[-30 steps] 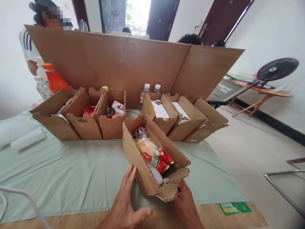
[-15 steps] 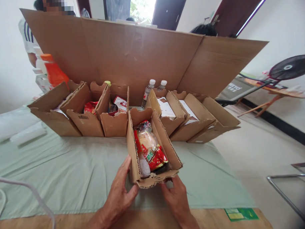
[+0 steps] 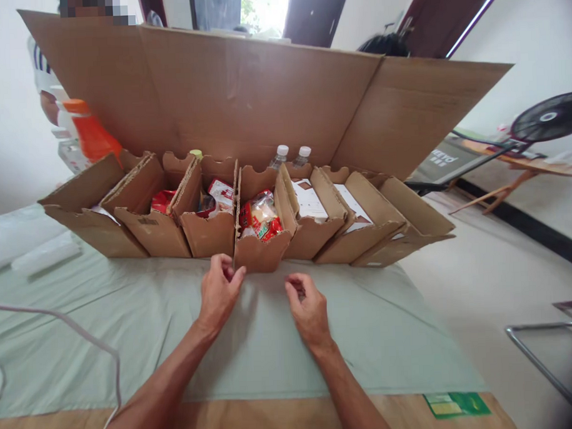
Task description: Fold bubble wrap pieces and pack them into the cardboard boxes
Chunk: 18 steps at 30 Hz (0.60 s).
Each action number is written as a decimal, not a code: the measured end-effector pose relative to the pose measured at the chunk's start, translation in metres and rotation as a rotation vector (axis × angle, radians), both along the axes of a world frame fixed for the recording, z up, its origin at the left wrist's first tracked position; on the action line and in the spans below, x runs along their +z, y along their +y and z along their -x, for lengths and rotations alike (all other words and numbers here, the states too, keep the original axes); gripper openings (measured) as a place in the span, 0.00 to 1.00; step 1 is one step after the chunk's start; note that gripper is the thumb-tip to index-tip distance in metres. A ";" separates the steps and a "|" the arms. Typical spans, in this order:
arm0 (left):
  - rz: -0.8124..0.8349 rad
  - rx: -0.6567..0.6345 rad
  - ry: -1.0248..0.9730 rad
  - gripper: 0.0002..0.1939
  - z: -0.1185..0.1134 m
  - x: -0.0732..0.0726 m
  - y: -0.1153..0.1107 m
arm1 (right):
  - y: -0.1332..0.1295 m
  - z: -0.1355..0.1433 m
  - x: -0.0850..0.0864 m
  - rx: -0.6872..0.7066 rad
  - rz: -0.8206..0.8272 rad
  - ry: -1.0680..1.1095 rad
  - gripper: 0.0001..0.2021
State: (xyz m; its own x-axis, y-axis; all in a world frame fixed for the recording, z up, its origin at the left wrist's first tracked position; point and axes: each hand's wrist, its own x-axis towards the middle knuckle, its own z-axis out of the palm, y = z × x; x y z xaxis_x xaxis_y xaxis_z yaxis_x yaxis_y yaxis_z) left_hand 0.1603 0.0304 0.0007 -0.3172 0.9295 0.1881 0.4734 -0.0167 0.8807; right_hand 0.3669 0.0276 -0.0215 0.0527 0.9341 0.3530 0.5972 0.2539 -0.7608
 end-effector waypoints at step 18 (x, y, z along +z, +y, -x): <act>0.046 -0.227 -0.005 0.21 -0.028 -0.023 0.051 | -0.011 -0.001 -0.015 0.174 -0.006 -0.038 0.10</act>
